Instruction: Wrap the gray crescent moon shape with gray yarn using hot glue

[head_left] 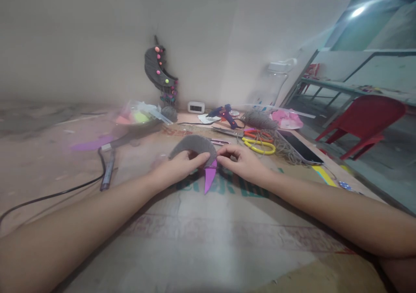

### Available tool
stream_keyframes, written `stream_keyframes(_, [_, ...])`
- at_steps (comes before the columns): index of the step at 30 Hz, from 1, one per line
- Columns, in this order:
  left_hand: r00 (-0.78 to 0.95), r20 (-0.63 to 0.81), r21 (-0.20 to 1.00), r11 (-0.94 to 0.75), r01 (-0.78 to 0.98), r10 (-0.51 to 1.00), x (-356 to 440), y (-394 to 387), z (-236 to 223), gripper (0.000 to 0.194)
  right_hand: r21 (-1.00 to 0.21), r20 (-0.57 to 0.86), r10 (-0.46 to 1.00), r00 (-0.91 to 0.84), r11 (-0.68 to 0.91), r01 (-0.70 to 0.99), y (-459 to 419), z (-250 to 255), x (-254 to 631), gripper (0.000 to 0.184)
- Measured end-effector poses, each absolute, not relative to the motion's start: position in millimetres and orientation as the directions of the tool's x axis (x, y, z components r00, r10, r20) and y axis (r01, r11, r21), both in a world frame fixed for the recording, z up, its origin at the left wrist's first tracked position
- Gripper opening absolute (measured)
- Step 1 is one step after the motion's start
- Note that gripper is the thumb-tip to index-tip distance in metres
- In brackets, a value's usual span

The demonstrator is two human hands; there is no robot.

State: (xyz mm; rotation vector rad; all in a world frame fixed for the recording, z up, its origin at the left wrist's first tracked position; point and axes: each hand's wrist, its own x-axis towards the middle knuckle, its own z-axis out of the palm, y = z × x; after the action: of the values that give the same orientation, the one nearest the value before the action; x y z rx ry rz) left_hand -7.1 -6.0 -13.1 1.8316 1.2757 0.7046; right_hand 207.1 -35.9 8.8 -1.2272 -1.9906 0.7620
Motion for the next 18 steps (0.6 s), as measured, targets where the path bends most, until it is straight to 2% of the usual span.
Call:
stream_keyframes(3, [0.376, 0.006, 0.822, -0.219, 0.526, 0.927, -6, -5, -15, 0.047, -0.758, 0.241, 0.904, -0.354, 0.403, 0.513, -34, 5, 206, 0.014])
stream_keyframes(9, [0.456, 0.124, 0.752, -0.384, 0.536, 0.881, -4, -9, -4, 0.041, -0.7, 0.28, 0.879, -0.385, 0.461, 0.545, -33, 0, 206, 0.009])
stream_keyframes(18, [0.406, 0.05, 0.739, -0.307, 0.599, 0.912, -5, -12, 1, 0.047, -0.66, 0.307, 0.861, -0.406, 0.5, 0.561, -34, 2, 206, 0.01])
